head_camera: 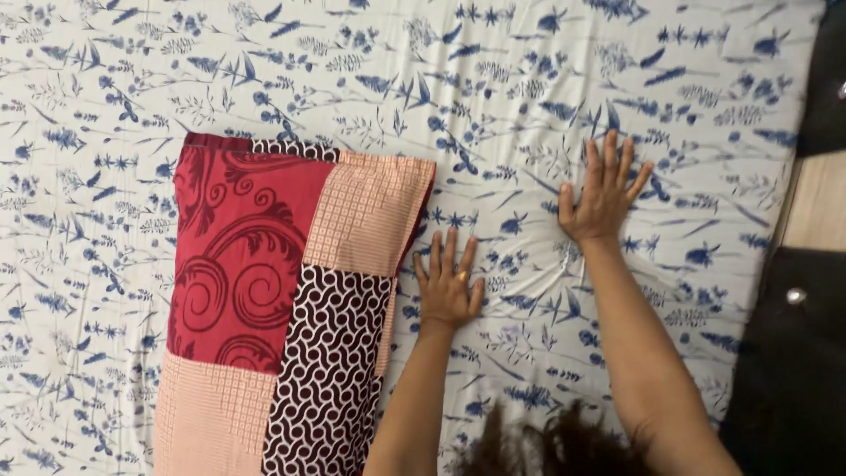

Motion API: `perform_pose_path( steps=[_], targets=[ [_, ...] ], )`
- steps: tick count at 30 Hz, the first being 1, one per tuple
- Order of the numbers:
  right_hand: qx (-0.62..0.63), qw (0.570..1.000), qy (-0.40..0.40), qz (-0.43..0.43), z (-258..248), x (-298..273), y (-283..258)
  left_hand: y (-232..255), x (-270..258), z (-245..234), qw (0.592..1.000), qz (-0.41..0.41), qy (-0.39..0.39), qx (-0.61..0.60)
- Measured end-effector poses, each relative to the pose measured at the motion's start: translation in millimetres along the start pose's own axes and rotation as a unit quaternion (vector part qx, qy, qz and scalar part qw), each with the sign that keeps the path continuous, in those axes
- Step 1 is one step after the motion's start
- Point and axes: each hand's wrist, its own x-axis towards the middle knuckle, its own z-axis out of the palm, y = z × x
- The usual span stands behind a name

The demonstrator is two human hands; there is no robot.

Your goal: The person smooths a floral-patterned bedsheet on a bed, then places several folded blankets and pillows on top. She walks to a nearby table to retrieve additional bedding items and arranges them neatly on the bed.

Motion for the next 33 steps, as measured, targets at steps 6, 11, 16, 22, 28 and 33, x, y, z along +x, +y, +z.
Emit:
perform_pose_path(
  steps=[6, 11, 16, 22, 28, 33],
  targets=[
    [-0.005, 1.000, -0.017, -0.007, -9.0, -0.6, -0.6, -4.7, 0.5, 13.4, 1.000, 0.004, 0.012, -0.003],
    [-0.018, 0.998, -0.060, 0.001, -11.6, -4.3, 3.0, -5.4, -1.8, 14.7, 1.000, 0.006, 0.013, 0.005],
    [-0.017, 0.998, -0.056, 0.020, -19.0, -29.6, -1.9, -3.6, -6.6, 8.6, 0.998, 0.020, 0.062, -0.022],
    [0.000, 0.998, -0.061, 0.017, -39.7, -96.8, -17.6, -3.7, -13.2, 11.7, 0.985, 0.044, 0.146, -0.082],
    [-0.012, 0.995, -0.094, 0.036, -67.1, -173.8, -40.0, -2.5, -65.8, 5.3, 0.979, -0.008, 0.157, -0.129],
    [-0.009, 0.989, -0.120, 0.090, -86.5, -245.9, -75.8, -6.3, -186.3, -41.1, 0.986, 0.047, 0.113, -0.117]
  ],
)
